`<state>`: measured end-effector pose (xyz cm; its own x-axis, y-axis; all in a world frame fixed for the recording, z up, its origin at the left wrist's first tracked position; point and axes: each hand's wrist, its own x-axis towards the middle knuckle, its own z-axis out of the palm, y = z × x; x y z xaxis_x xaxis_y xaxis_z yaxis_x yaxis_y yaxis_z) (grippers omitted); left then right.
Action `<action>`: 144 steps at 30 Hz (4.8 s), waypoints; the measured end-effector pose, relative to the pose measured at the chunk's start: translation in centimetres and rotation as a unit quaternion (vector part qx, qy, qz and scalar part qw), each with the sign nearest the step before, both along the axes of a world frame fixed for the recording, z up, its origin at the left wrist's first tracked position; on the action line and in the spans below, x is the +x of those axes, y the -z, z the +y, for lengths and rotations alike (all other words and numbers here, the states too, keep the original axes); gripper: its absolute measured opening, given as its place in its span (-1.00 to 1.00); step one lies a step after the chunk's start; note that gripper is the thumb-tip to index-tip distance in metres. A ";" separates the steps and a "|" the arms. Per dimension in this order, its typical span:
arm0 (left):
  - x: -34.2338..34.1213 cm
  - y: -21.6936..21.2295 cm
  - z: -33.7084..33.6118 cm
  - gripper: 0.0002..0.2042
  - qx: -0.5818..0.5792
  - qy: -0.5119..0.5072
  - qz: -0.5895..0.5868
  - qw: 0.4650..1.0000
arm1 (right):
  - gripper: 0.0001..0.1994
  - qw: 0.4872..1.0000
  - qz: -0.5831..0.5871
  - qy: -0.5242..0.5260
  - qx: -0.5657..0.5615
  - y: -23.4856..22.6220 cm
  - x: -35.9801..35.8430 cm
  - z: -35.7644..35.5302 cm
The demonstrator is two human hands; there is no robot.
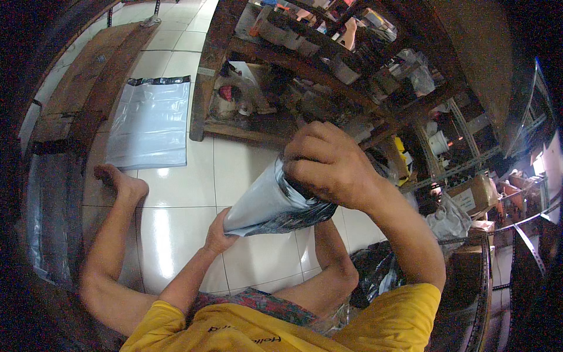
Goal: The person sits on the floor and repeatedly folds white poly mailers by hand. They smooth each mailer flat, fold it in half, and then roll it into a compact bundle before placing it aside.
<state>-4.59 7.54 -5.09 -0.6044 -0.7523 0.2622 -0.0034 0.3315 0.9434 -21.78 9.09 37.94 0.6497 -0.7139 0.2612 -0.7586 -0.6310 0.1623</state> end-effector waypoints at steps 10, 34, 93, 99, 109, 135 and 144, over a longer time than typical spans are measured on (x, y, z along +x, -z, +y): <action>0.2 -0.2 -0.2 -0.23 0.009 0.002 0.001 1.000 | -0.81 0.998 0.057 0.003 -0.032 -0.3 0.8 0.7; 0.3 -0.9 -0.1 -0.15 -0.007 -0.016 -0.017 1.000 | -0.78 0.987 0.110 0.066 0.092 -2.3 2.9 0.4; -1.6 -1.2 0.9 0.10 -0.053 -0.066 0.012 0.996 | -0.44 0.876 0.020 0.337 0.343 -0.2 0.3 -2.6; -0.9 -1.5 -0.1 -0.10 -0.012 -0.059 0.013 0.998 | -0.58 0.930 -0.040 0.311 0.193 -1.2 -0.2 -1.8; -0.7 -0.9 -0.3 -0.17 0.002 -0.050 0.031 0.998 | -0.67 0.976 -0.073 0.182 0.091 -0.1 -0.7 -1.5; -0.6 -1.0 -0.3 -0.15 -0.017 -0.043 0.018 0.999 | -0.75 0.996 0.069 0.021 0.044 -1.3 -1.2 -1.4; -0.5 -1.2 -0.1 -0.05 0.001 -0.049 0.009 0.999 | -0.81 0.979 0.143 0.092 0.112 -3.0 2.3 -0.1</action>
